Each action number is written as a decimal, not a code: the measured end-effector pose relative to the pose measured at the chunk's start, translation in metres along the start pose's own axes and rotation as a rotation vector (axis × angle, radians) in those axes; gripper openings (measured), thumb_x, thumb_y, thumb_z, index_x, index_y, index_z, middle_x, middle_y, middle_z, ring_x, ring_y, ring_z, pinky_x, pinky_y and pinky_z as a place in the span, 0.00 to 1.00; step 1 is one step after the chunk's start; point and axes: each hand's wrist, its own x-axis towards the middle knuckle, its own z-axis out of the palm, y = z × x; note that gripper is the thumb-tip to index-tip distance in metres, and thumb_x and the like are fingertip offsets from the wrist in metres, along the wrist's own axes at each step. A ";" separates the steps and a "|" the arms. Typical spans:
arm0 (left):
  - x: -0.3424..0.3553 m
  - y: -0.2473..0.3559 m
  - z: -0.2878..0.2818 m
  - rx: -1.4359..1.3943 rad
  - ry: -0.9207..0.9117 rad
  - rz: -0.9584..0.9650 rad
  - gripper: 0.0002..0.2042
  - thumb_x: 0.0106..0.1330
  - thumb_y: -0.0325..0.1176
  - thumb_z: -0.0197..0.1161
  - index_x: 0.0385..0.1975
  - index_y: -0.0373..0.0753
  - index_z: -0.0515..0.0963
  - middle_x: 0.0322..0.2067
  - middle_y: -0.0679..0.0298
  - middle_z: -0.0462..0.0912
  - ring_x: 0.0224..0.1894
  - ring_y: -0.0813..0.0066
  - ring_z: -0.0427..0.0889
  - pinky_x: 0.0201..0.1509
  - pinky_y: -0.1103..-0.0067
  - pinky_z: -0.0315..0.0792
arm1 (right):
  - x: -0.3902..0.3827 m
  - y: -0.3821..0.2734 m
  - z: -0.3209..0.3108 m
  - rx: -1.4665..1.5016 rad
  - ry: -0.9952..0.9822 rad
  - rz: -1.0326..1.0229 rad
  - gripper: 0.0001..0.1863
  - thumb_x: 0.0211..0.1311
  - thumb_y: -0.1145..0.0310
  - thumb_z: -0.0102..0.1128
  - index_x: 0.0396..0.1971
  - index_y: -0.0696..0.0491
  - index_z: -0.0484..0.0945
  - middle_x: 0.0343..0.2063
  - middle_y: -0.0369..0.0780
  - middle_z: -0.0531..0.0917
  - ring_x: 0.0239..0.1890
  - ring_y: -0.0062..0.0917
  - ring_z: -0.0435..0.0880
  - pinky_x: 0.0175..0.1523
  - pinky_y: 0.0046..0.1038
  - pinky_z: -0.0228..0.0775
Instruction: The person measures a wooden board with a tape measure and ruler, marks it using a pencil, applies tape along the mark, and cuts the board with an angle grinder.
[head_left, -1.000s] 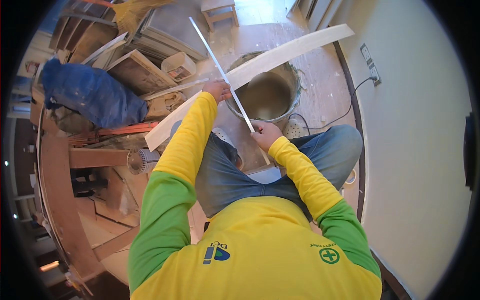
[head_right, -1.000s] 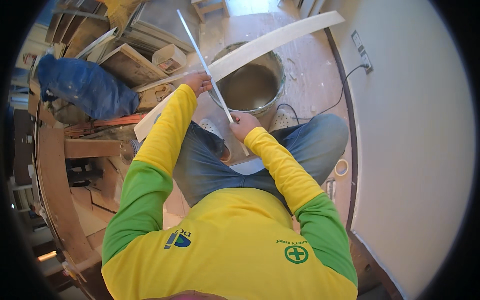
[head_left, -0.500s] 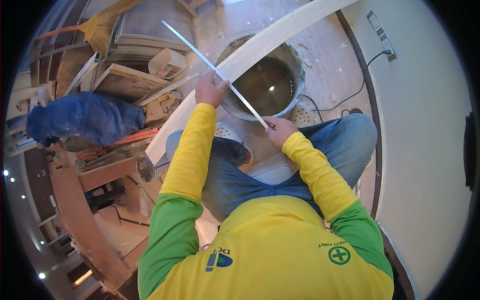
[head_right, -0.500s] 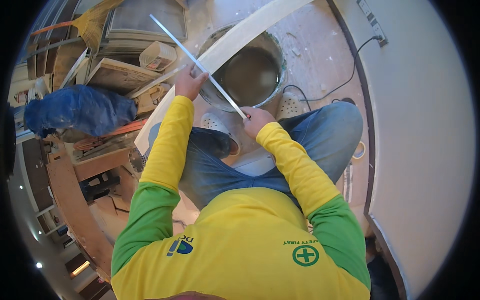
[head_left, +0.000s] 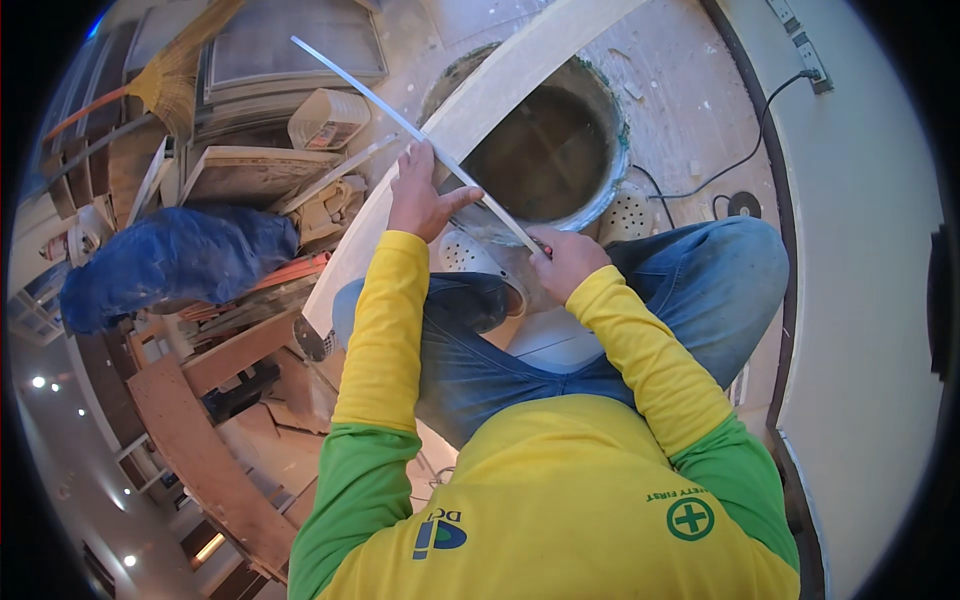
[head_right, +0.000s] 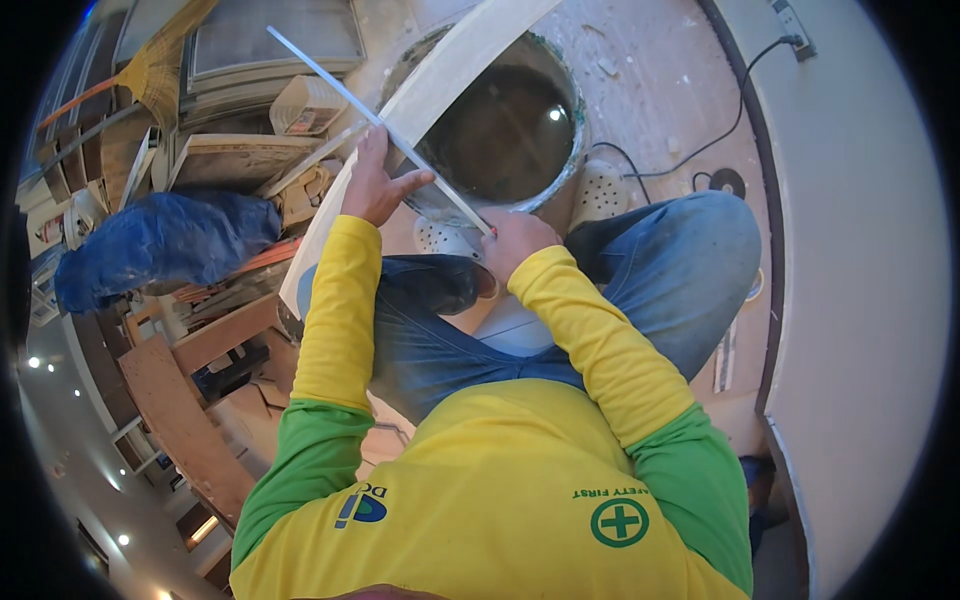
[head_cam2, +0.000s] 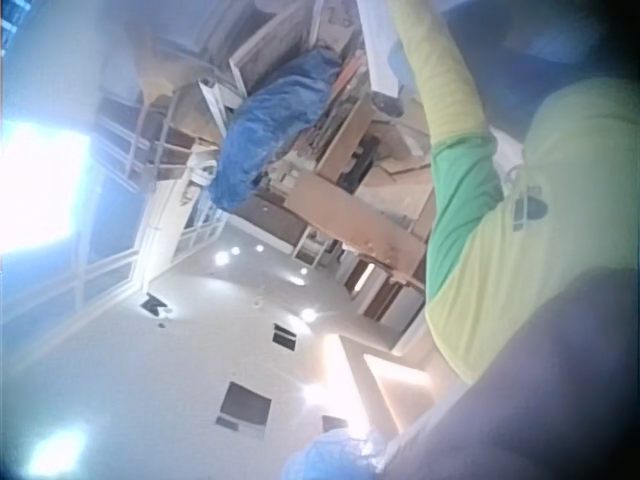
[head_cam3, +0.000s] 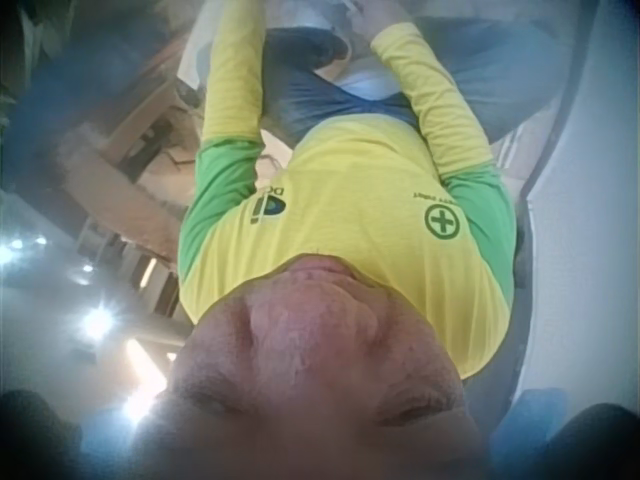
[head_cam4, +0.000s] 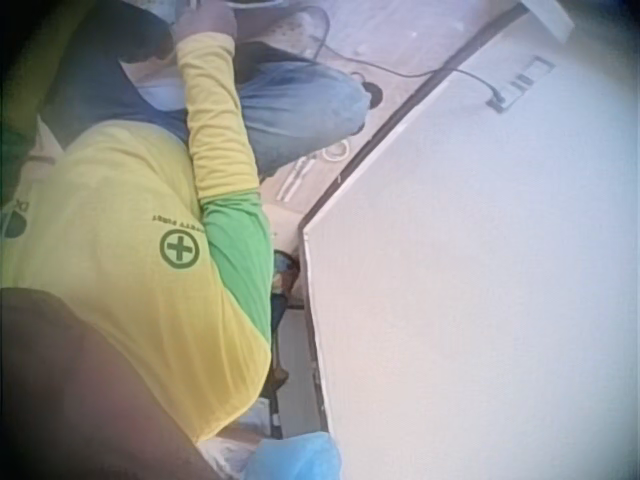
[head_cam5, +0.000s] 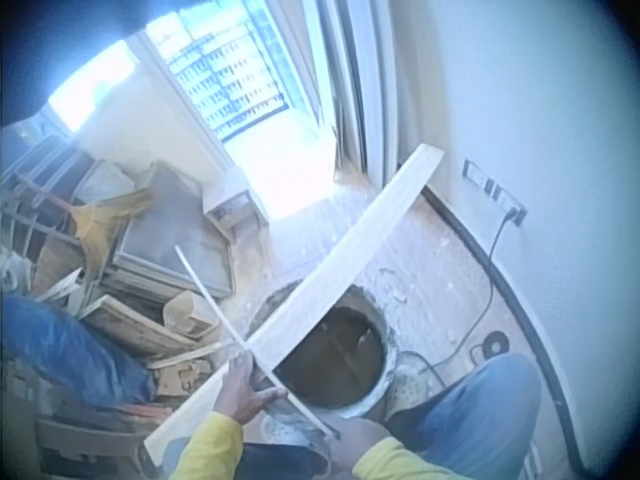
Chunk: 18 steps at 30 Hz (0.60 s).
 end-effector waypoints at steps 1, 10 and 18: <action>-0.001 0.000 0.001 -0.002 0.004 0.001 0.52 0.46 0.54 0.73 0.65 0.28 0.54 0.67 0.41 0.55 0.71 0.46 0.50 0.71 0.58 0.47 | -0.001 -0.001 -0.001 0.004 -0.006 0.003 0.19 0.58 0.63 0.56 0.50 0.44 0.78 0.38 0.48 0.83 0.41 0.45 0.81 0.48 0.40 0.73; 0.000 0.004 -0.002 -0.007 0.011 0.011 0.51 0.46 0.53 0.73 0.65 0.28 0.54 0.66 0.42 0.56 0.70 0.45 0.52 0.70 0.57 0.48 | 0.000 0.001 0.001 0.031 0.015 0.010 0.17 0.59 0.65 0.55 0.49 0.46 0.78 0.38 0.49 0.82 0.42 0.47 0.80 0.48 0.41 0.72; 0.001 0.005 -0.003 0.016 0.010 0.003 0.50 0.46 0.51 0.74 0.65 0.28 0.55 0.66 0.41 0.57 0.70 0.45 0.51 0.71 0.58 0.48 | 0.001 0.000 -0.001 0.014 -0.018 0.036 0.18 0.59 0.65 0.55 0.51 0.45 0.78 0.39 0.48 0.82 0.42 0.46 0.80 0.49 0.40 0.72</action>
